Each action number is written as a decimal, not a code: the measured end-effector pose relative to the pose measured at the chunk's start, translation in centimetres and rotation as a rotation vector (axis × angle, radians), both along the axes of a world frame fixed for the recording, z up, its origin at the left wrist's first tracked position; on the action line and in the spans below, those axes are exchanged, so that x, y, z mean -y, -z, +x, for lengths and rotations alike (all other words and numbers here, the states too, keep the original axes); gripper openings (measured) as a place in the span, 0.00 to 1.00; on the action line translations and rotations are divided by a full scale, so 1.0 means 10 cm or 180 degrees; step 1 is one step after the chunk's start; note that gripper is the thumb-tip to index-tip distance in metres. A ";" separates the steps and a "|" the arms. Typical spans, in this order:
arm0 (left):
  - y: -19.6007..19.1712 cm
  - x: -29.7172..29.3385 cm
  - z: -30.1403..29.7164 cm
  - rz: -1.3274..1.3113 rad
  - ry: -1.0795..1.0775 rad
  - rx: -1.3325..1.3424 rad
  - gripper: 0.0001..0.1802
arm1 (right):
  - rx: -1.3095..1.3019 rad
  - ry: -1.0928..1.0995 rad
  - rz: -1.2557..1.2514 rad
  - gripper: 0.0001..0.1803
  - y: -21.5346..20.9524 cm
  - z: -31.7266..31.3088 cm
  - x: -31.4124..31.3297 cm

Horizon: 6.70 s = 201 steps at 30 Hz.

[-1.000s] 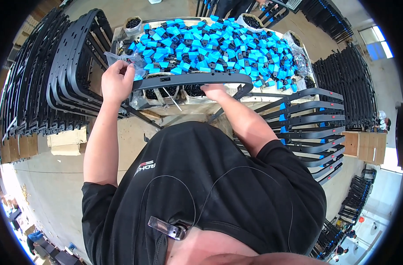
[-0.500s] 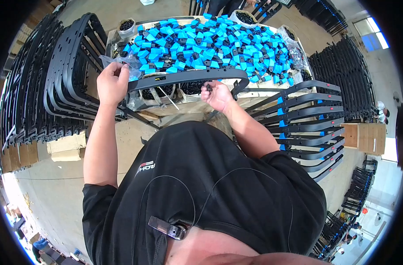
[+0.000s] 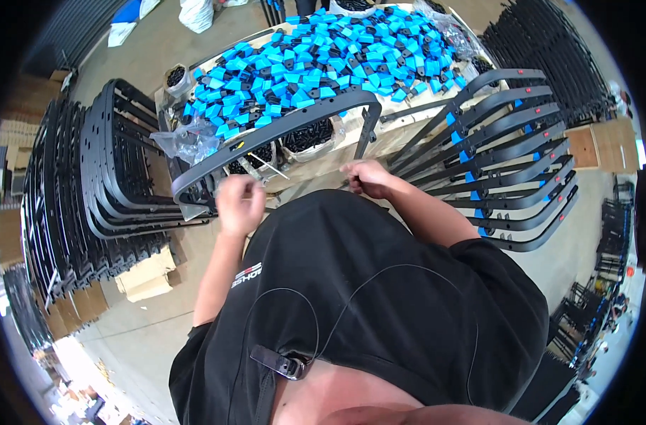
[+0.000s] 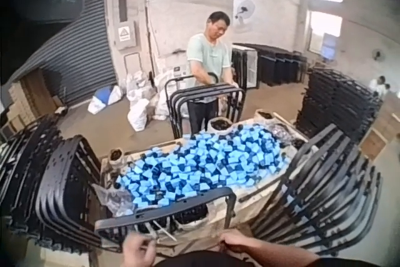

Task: Assemble metal frames for sports equipment by attaching parts and adding protective caps.

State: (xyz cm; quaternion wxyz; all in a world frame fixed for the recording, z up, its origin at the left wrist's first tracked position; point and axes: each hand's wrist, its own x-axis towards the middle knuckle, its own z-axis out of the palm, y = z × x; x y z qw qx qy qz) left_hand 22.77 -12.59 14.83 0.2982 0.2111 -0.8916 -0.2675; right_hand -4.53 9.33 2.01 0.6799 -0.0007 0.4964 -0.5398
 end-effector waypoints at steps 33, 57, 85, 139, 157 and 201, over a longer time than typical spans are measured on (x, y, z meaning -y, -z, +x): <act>1.36 1.12 -1.10 0.0100 -0.0376 0.2691 0.22 | -0.0649 0.1255 0.1202 0.06 0.26 0.12 -1.35; -1.15 -0.26 -0.87 0.0188 0.1429 -0.0112 0.08 | 0.0507 -0.0048 -0.0393 0.27 -0.40 -0.20 -0.13; -0.83 0.22 -1.24 -0.0648 -0.0695 0.0912 0.09 | -0.3506 -0.1002 0.2826 0.36 0.20 -2.96 0.86; -0.04 -0.61 -0.72 0.2703 0.1217 0.0696 0.39 | -0.3947 -0.1891 0.0354 0.32 -1.73 0.75 0.37; 0.08 -0.91 -1.39 0.5006 0.0664 -0.0191 0.18 | -0.0240 0.0813 -0.0074 0.05 -0.76 -0.87 -0.67; 0.04 -1.15 -1.40 0.4893 0.0216 -0.0003 0.14 | 0.0468 0.0580 -0.1107 0.10 -0.80 -0.83 -0.85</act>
